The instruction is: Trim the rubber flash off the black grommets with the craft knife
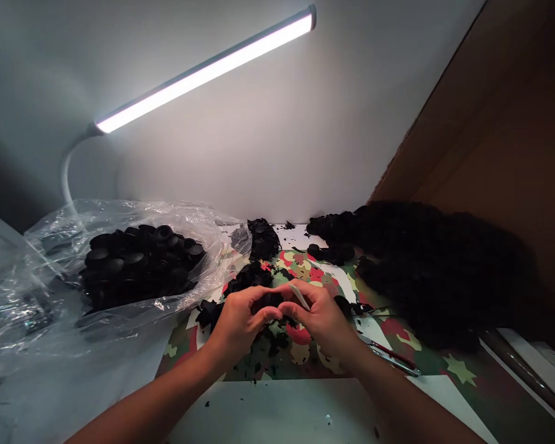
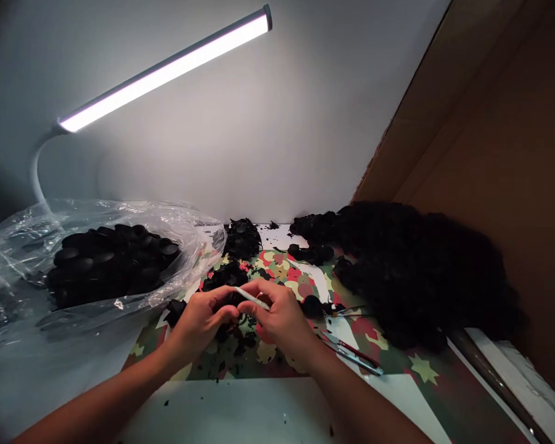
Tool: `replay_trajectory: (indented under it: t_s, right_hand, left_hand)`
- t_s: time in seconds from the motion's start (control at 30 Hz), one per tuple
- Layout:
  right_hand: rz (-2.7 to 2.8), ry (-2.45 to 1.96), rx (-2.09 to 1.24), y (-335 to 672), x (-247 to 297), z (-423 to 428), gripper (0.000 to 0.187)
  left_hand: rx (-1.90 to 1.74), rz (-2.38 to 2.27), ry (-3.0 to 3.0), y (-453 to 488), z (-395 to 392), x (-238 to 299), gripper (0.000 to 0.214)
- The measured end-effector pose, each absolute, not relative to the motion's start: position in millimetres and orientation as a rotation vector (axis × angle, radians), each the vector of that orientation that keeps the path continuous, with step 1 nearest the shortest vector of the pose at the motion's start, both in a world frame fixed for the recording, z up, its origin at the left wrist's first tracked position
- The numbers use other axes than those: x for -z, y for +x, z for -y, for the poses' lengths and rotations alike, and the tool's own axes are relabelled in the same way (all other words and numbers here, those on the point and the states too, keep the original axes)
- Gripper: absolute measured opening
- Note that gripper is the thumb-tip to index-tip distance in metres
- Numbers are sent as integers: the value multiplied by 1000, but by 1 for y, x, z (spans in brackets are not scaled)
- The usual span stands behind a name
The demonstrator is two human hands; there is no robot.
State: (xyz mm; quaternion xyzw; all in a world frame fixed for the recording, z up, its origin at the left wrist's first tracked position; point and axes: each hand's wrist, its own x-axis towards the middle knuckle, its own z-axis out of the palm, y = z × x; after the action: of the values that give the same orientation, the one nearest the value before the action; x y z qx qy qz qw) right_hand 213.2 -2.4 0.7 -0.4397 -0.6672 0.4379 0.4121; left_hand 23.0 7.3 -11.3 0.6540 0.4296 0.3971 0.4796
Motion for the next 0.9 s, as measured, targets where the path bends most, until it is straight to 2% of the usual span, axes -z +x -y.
replay_trajectory:
  t_s: [0.17, 0.5, 0.63, 0.8, 0.9]
  right_hand:
    - [1446, -1114, -1338, 211, 2, 2, 34]
    - [1406, -1095, -1415, 213, -5, 1, 29]
    - [1541, -1129, -1239, 215, -6, -1, 30]
    - [1694, -1131, -921, 209, -3, 2, 12]
    - [1750, -1113, -769, 204, 4, 5, 14]
  left_hand:
    - [-1152, -992, 1607, 25, -10, 10, 43]
    - [-1085, -1063, 1387, 27, -3, 6, 28]
    - [-1067, -1076, 1393, 28, -3, 6, 25]
    - [-1070, -1061, 1516, 30, -3, 13, 24]
    - [-1075, -1050, 1605, 31, -2, 18, 18]
